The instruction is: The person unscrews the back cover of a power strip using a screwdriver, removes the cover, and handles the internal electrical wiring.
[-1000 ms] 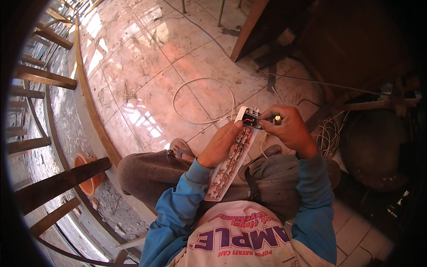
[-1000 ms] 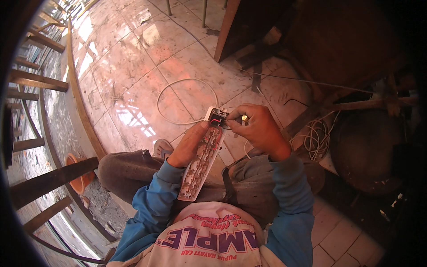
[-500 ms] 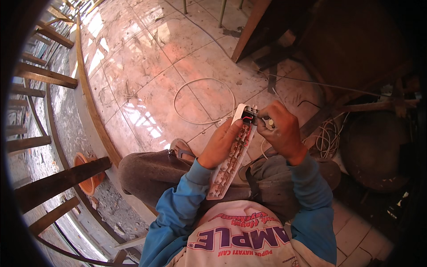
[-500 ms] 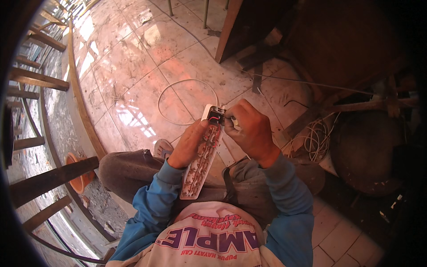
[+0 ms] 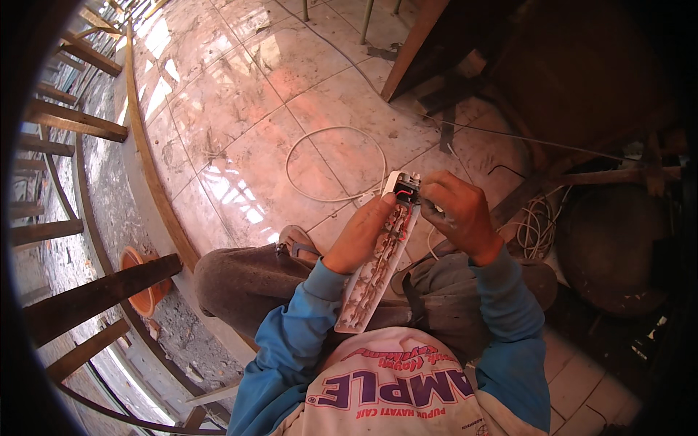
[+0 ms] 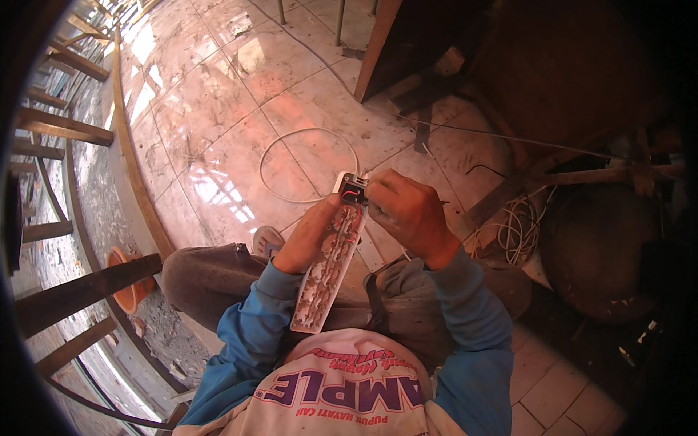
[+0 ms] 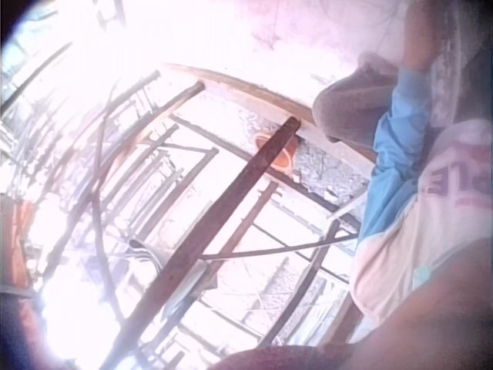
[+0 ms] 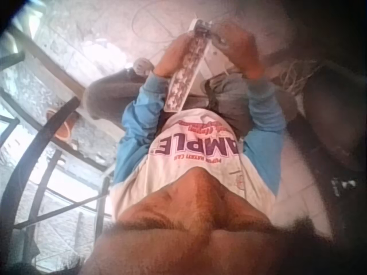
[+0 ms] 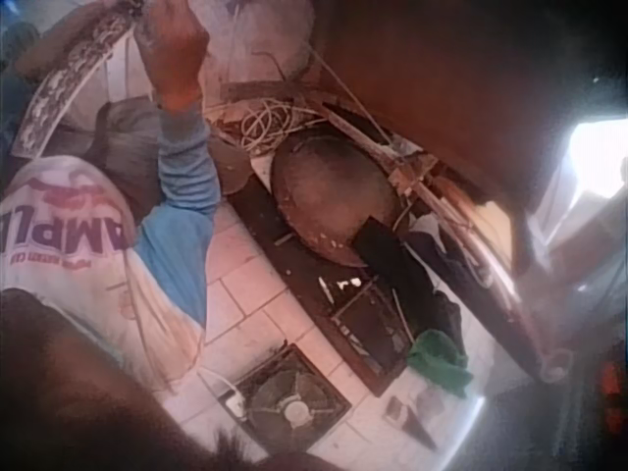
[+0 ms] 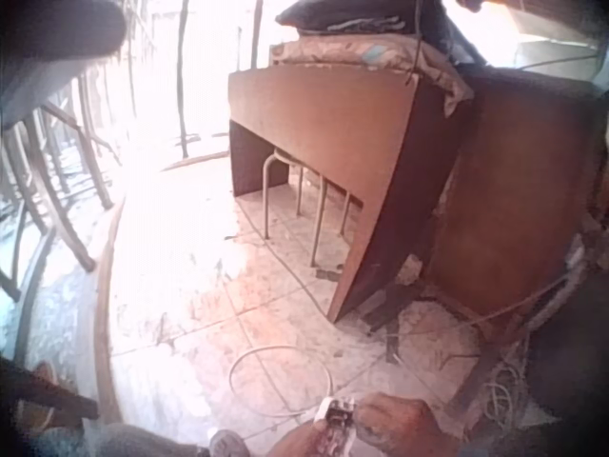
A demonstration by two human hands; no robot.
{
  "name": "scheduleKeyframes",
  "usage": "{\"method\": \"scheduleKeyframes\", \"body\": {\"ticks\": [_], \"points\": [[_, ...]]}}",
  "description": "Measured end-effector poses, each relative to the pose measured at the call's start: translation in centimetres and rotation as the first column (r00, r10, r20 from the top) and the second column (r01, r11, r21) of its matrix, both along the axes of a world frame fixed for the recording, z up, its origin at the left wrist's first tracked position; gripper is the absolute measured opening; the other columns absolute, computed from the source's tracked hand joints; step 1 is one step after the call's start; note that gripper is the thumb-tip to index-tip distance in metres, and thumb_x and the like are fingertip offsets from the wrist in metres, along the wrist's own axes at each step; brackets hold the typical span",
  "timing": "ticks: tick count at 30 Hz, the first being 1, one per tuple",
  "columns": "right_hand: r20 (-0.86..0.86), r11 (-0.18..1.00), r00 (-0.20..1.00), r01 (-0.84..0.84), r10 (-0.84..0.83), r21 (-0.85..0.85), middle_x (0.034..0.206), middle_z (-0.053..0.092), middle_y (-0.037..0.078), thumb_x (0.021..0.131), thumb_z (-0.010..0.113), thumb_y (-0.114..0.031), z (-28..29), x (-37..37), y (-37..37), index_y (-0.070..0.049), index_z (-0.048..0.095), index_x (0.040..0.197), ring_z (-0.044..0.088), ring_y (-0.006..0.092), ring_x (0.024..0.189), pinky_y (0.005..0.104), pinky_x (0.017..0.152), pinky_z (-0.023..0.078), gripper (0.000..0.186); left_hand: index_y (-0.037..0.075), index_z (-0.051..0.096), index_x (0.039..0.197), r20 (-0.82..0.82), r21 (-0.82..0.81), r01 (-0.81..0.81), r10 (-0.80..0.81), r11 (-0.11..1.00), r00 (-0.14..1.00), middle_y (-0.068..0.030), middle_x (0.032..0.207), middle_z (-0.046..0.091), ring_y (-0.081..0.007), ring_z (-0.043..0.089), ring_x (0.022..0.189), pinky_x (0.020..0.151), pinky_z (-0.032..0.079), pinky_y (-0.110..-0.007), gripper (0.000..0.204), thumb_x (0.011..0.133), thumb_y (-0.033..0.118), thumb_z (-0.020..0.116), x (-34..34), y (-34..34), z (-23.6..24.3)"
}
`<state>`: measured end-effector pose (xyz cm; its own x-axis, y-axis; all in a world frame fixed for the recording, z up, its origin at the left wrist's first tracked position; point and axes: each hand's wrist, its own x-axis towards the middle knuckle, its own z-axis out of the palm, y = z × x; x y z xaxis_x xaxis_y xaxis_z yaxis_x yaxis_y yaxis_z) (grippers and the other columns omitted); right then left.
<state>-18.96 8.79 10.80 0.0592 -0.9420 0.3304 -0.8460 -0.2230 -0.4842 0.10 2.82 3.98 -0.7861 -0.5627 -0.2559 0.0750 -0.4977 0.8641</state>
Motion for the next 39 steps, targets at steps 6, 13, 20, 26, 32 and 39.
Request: {"method": "scheduleKeyframes", "body": {"ticks": [6,13,20,26,32,39], "points": [[-0.046,0.994,0.994,-0.106,0.104,-0.035,0.094,0.068,0.007,0.074,0.074,-0.001,0.0,-0.7,0.3,-0.006,0.061,0.088,0.068,0.0263,0.073,0.0356,0.061,0.054,0.020,0.000,0.060,0.118,-0.026,0.099,-0.014,0.016,0.995,1.000,-0.0052,0.093,0.064,-0.0122,0.060,0.083,0.077,0.050,-0.029,0.050,0.109,0.042,0.036,0.1,0.0,0.9],[0.294,0.963,0.934,0.136,-0.203,0.234,0.090,0.066,0.012,0.081,0.073,-0.003,0.8,0.2,0.4,-0.003,0.066,0.095,0.065,0.0288,0.069,0.0339,0.059,0.049,0.015,-0.001,0.059,0.118,0.053,-0.142,-0.034,0.042,0.989,0.998,-0.0060,0.099,0.063,-0.0123,0.059,0.087,0.079,0.049,-0.029,0.049,0.110,0.040,0.035,0.2,0.1,0.9],[0.268,0.958,0.950,0.087,-0.162,0.273,0.084,0.066,0.012,0.082,0.073,-0.005,0.8,-0.5,0.3,-0.002,0.071,0.093,0.064,0.0259,0.069,0.0341,0.062,0.049,0.012,-0.001,0.057,0.124,0.030,-0.065,-0.011,0.013,0.998,0.999,-0.0046,0.102,0.062,-0.0113,0.058,0.088,0.080,0.048,-0.026,0.048,0.110,0.040,0.036,0.1,0.1,1.3],[0.265,0.968,0.955,0.072,-0.137,0.241,0.086,0.065,0.012,0.079,0.073,-0.003,0.8,-0.7,0.2,-0.003,0.068,0.091,0.064,0.0277,0.070,0.0342,0.061,0.050,0.013,-0.001,0.055,0.128,0.028,-0.049,0.024,-0.023,0.999,0.999,-0.0044,0.103,0.062,-0.0106,0.057,0.088,0.080,0.048,-0.026,0.048,0.110,0.039,0.036,-0.1,0.4,0.5],[0.149,0.990,0.984,0.076,-0.093,0.118,0.085,0.065,0.011,0.077,0.072,0.001,0.1,-0.3,0.3,-0.004,0.065,0.090,0.064,0.0283,0.071,0.0354,0.060,0.050,0.016,-0.001,0.058,0.123,0.112,-0.149,0.039,-0.022,0.988,0.993,-0.0045,0.100,0.063,-0.0117,0.059,0.088,0.079,0.049,-0.026,0.050,0.110,0.041,0.034,-0.1,0.1,0.2],[0.306,0.964,0.932,0.120,-0.192,0.239,0.087,0.066,0.012,0.083,0.071,-0.003,0.8,-0.2,0.2,-0.002,0.069,0.095,0.066,0.0270,0.074,0.0347,0.064,0.050,0.013,0.003,0.061,0.118,-0.035,0.148,-0.068,0.074,0.987,0.997,-0.0053,0.096,0.067,-0.0131,0.065,0.079,0.072,0.054,-0.028,0.051,0.107,0.048,0.039,0.2,-0.3,-0.8]]}}
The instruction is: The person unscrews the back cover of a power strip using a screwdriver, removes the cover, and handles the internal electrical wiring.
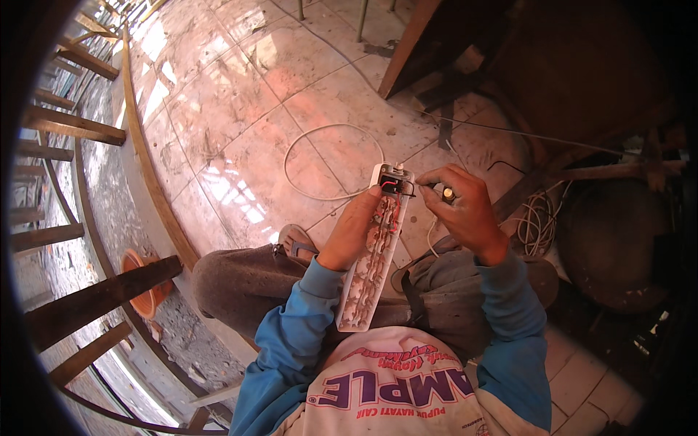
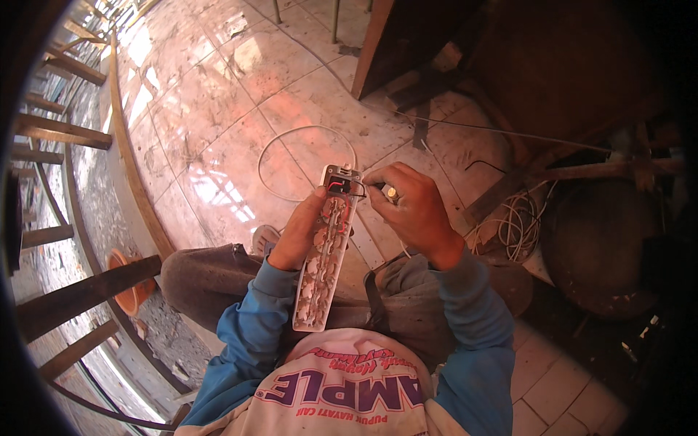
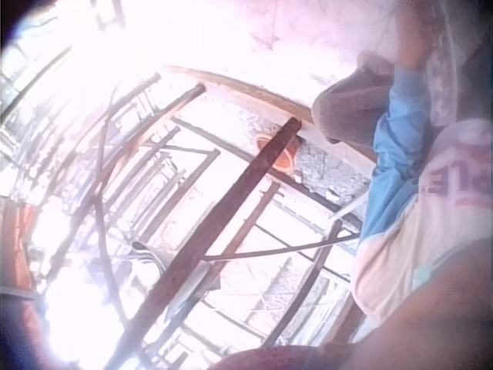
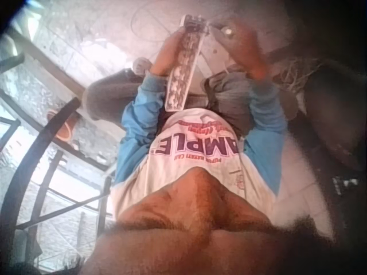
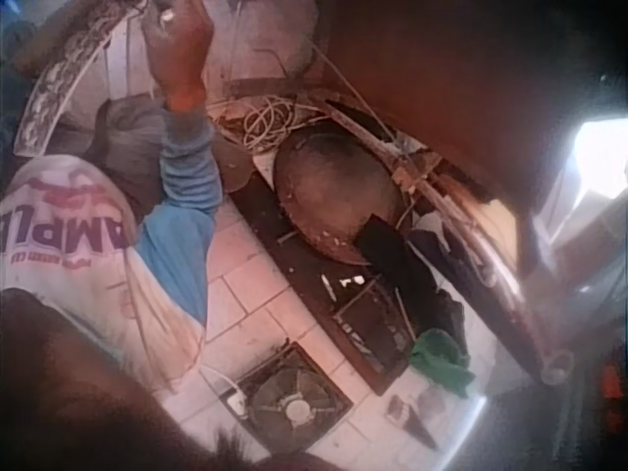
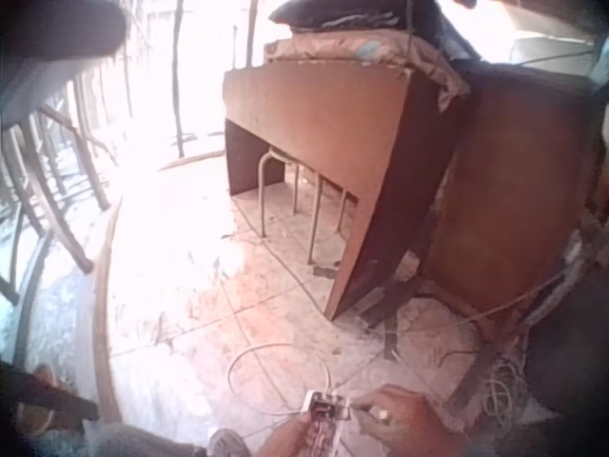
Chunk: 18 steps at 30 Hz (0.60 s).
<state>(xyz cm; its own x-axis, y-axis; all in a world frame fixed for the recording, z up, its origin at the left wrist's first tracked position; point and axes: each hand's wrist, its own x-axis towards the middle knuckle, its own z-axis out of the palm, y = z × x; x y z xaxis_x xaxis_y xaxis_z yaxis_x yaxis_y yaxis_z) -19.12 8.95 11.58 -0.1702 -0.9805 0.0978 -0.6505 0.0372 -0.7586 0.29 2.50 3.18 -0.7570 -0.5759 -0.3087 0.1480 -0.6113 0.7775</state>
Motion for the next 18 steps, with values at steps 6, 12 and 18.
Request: {"method": "scheduleKeyframes", "body": {"ticks": [6,12,18], "points": [[-0.040,1.000,0.999,-0.020,0.019,-0.021,0.086,0.066,0.013,0.085,0.072,-0.008,-0.3,0.2,0.1,-0.001,0.071,0.095,0.066,0.0289,0.076,0.0359,0.068,0.050,0.012,0.002,0.060,0.120,0.025,-0.079,0.045,-0.043,0.996,0.999,-0.0058,0.099,0.066,-0.0129,0.063,0.085,0.077,0.052,-0.028,0.052,0.107,0.047,0.039,-0.1,0.3,0.3],[0.072,0.989,0.997,-0.017,0.007,0.144,0.081,0.067,0.010,0.085,0.073,-0.009,-0.5,-0.5,0.4,0.001,0.071,0.091,0.061,0.0175,0.071,0.0327,0.064,0.047,0.012,-0.002,0.059,0.121,0.113,-0.262,0.053,-0.024,0.964,0.993,-0.0060,0.103,0.064,-0.0118,0.058,0.092,0.083,0.048,-0.028,0.051,0.110,0.041,0.034,-0.4,0.8,2.4],[0.153,0.975,0.988,-0.028,-0.005,0.219,0.077,0.064,0.010,0.081,0.074,-0.007,0.2,-1.1,0.3,0.000,0.069,0.086,0.061,0.0177,0.067,0.0320,0.060,0.047,0.010,0.000,0.057,0.127,0.039,-0.199,0.098,-0.092,0.975,0.995,-0.0013,0.100,0.061,-0.0080,0.054,0.086,0.076,0.047,-0.024,0.043,0.110,0.036,0.041,-0.1,0.5,1.8]]}}
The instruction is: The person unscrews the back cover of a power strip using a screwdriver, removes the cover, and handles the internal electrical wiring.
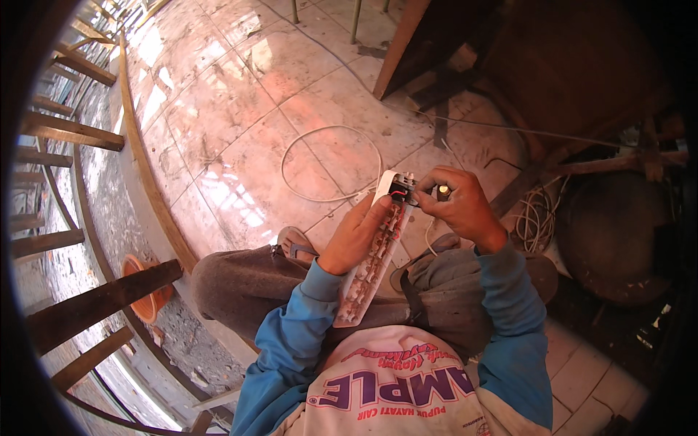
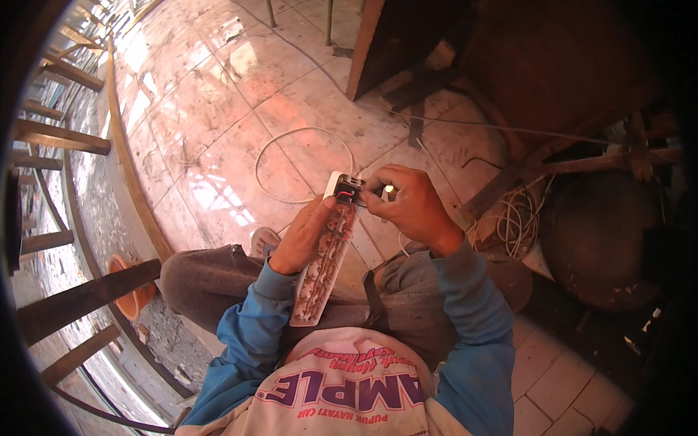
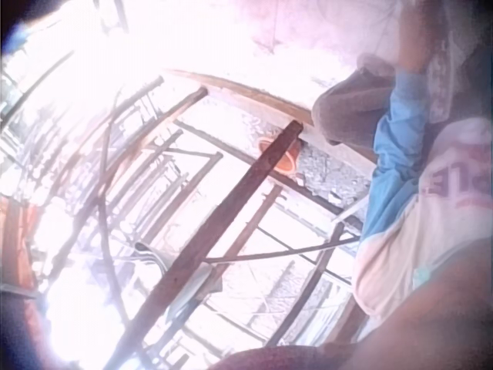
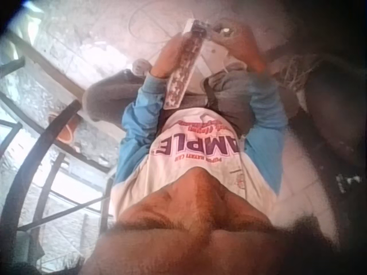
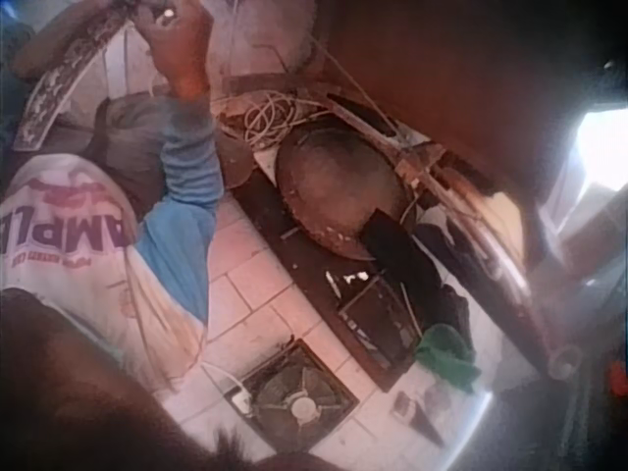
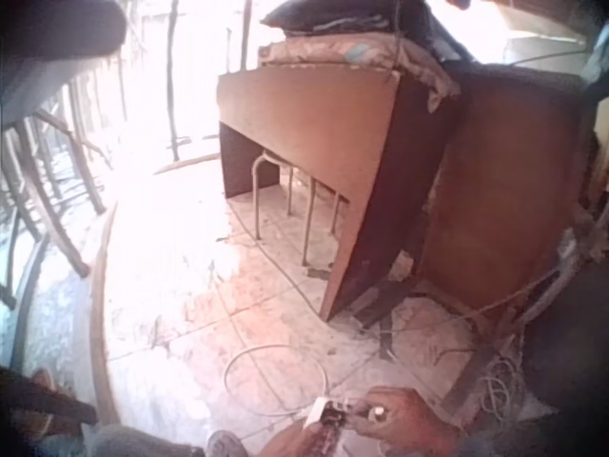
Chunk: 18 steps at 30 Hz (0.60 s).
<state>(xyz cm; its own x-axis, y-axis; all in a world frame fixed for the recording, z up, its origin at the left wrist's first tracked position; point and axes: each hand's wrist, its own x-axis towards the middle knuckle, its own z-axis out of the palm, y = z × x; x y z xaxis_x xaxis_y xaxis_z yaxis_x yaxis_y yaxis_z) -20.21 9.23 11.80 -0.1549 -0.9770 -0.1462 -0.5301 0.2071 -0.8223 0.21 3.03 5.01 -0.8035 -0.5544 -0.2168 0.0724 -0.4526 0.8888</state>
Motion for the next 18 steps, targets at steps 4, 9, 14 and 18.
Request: {"method": "scheduleKeyframes", "body": {"ticks": [4,9,14,18], "points": [[-0.142,0.981,0.987,-0.103,0.080,-0.165,0.078,0.064,0.011,0.077,0.074,-0.006,-0.2,-0.1,0.1,-0.002,0.067,0.084,0.063,0.0236,0.067,0.0346,0.061,0.048,0.010,0.001,0.059,0.124,0.024,0.028,0.013,-0.014,1.000,1.000,-0.0005,0.096,0.060,-0.0078,0.054,0.084,0.075,0.047,-0.025,0.042,0.109,0.036,0.043,-0.1,0.2,0.0],[-0.325,0.962,0.934,-0.215,0.152,-0.168,0.082,0.062,0.011,0.074,0.074,-0.005,-0.2,-0.3,0.1,-0.005,0.063,0.084,0.064,0.0310,0.072,0.0387,0.063,0.051,0.015,0.000,0.058,0.126,0.057,0.000,0.042,-0.042,0.999,0.997,-0.0010,0.099,0.061,-0.0081,0.054,0.088,0.079,0.046,-0.025,0.042,0.109,0.036,0.044,0.0,0.3,-1.2],[-0.462,0.953,0.868,-0.271,0.180,-0.138,0.082,0.061,0.011,0.075,0.072,-0.006,0.5,-0.4,0.0,-0.006,0.059,0.083,0.064,0.0331,0.073,0.0413,0.062,0.052,0.015,0.000,0.054,0.135,0.092,-0.086,0.109,-0.101,0.990,0.991,-0.0025,0.110,0.062,-0.0094,0.055,0.097,0.087,0.046,-0.026,0.045,0.109,0.036,0.042,-0.1,0.1,-1.4],[-0.547,0.952,0.818,-0.284,0.180,-0.112,0.081,0.058,0.010,0.077,0.071,-0.007,0.3,-0.1,0.4,-0.006,0.057,0.083,0.064,0.0326,0.072,0.0423,0.060,0.051,0.015,0.000,0.060,0.116,0.054,-0.063,0.044,-0.041,0.997,0.998,-0.0019,0.090,0.060,-0.0087,0.054,0.085,0.074,0.046,-0.026,0.043,0.108,0.039,0.045,-0.6,0.6,-0.6]]}}
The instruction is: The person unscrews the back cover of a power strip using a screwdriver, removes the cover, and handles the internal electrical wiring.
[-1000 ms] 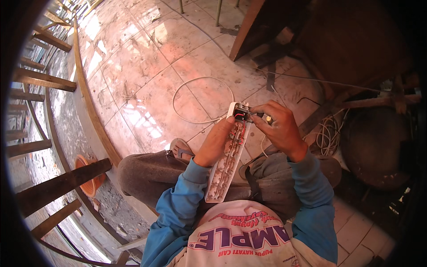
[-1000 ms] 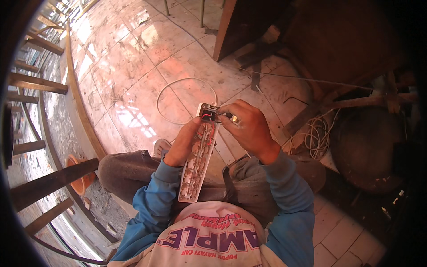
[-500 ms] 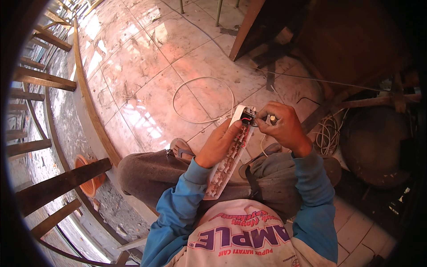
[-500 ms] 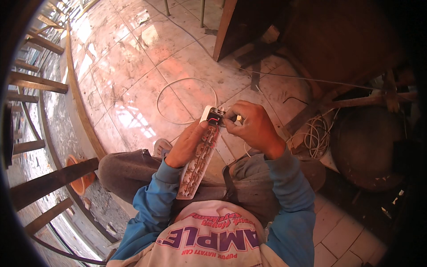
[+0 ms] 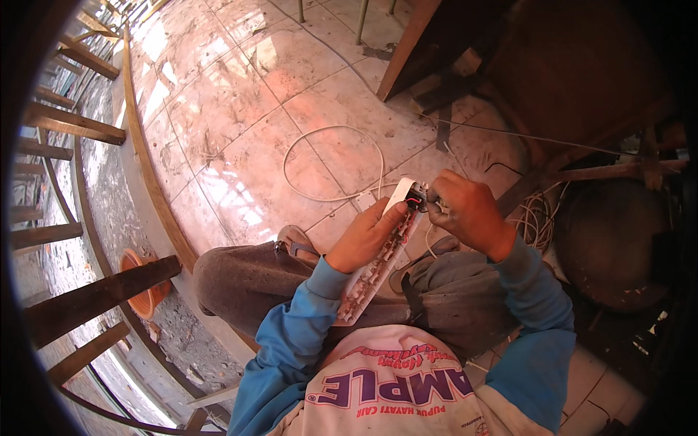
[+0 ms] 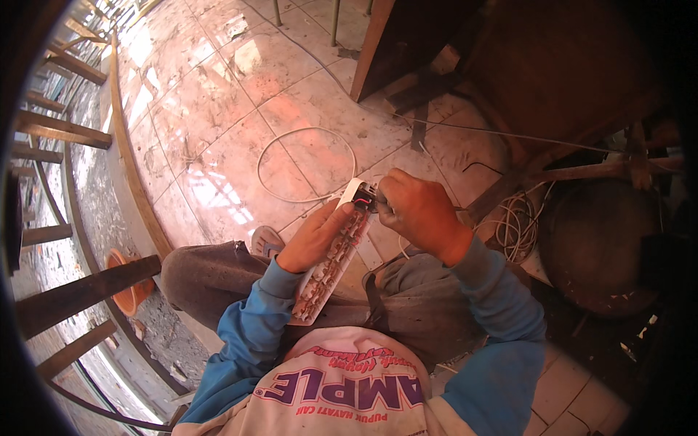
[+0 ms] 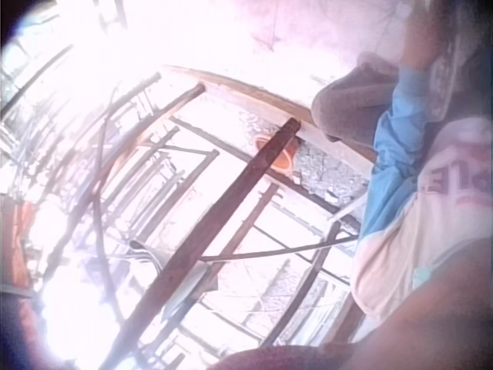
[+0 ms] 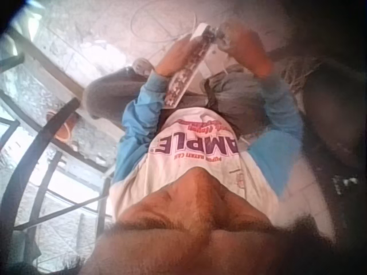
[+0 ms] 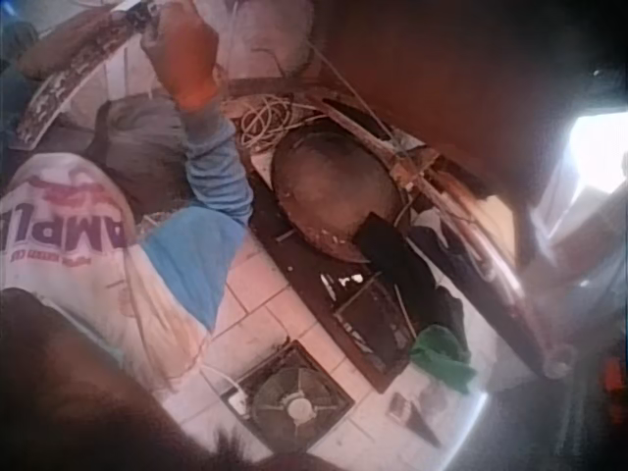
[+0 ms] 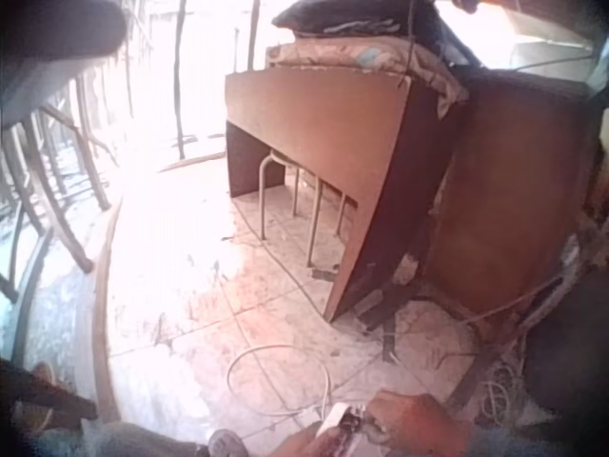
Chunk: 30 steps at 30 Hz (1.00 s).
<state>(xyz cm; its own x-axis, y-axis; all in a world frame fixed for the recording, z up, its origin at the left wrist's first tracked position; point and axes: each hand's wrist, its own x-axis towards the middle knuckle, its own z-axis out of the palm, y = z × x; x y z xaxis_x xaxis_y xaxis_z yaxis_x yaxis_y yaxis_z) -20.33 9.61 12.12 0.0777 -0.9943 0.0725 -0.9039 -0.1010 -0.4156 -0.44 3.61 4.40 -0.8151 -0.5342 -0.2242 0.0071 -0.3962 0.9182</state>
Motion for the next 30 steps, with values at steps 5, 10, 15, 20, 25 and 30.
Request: {"method": "scheduleKeyframes", "body": {"ticks": [5,10,15,20,25,30], "points": [[-0.029,0.993,0.998,0.049,-0.053,-0.107,0.081,0.057,0.009,0.077,0.072,-0.008,-1.4,0.6,0.5,-0.007,0.056,0.084,0.064,0.0312,0.070,0.0409,0.059,0.051,0.017,-0.001,0.059,0.117,0.042,-0.015,-0.015,0.016,1.000,0.999,-0.0012,0.091,0.060,-0.0079,0.053,0.084,0.074,0.046,-0.025,0.044,0.108,0.040,0.045,-0.2,0.0,-0.5],[0.146,0.986,0.984,0.118,-0.100,-0.118,0.082,0.061,0.011,0.074,0.075,-0.001,-1.6,0.6,0.7,-0.004,0.062,0.086,0.064,0.0304,0.071,0.0384,0.061,0.050,0.018,0.000,0.059,0.119,0.001,0.140,-0.029,0.029,0.990,1.000,-0.0008,0.091,0.060,-0.0081,0.053,0.084,0.074,0.046,-0.025,0.043,0.108,0.039,0.045,-0.1,-0.1,-1.1],[0.259,0.983,0.957,0.160,-0.133,-0.086,0.082,0.062,0.012,0.076,0.074,-0.002,-1.5,0.6,1.0,-0.004,0.061,0.085,0.064,0.0313,0.070,0.0383,0.060,0.050,0.017,0.000,0.059,0.118,0.014,0.077,-0.018,0.017,0.997,1.000,-0.0012,0.091,0.060,-0.0085,0.054,0.084,0.074,0.046,-0.026,0.042,0.109,0.038,0.045,0.0,-0.3,-1.0],[0.295,0.972,0.939,0.214,-0.176,-0.101,0.081,0.063,0.013,0.077,0.073,-0.002,-1.7,1.3,1.2,-0.003,0.060,0.087,0.065,0.0330,0.070,0.0401,0.060,0.051,0.017,-0.001,0.056,0.127,0.040,-0.016,0.006,-0.005,1.000,0.999,-0.0031,0.100,0.061,-0.0099,0.056,0.088,0.079,0.047,-0.026,0.046,0.110,0.038,0.039,0.1,-0.3,-1.3],[0.359,0.934,0.862,0.332,-0.357,0.133,0.081,0.064,0.017,0.078,0.071,-0.001,-0.9,2.0,0.5,-0.001,0.059,0.089,0.066,0.0362,0.073,0.0423,0.062,0.052,0.016,0.001,0.058,0.113,0.147,-0.142,-0.068,0.089,0.988,0.985,-0.0114,0.082,0.064,-0.0227,0.063,0.075,0.068,0.048,-0.035,0.047,0.106,0.045,0.045,-0.1,0.6,-2.0],[0.160,0.933,0.929,0.300,-0.333,0.200,0.084,0.065,0.020,0.081,0.070,-0.010,-1.1,1.4,0.7,0.001,0.061,0.089,0.065,0.0385,0.076,0.0459,0.067,0.051,0.016,0.002,0.058,0.106,0.287,-0.360,-0.071,0.183,0.930,0.940,-0.0204,0.070,0.065,-0.0411,0.066,0.070,0.061,0.047,-0.047,0.050,0.103,0.051,0.048,-0.7,0.9,0.4]]}}
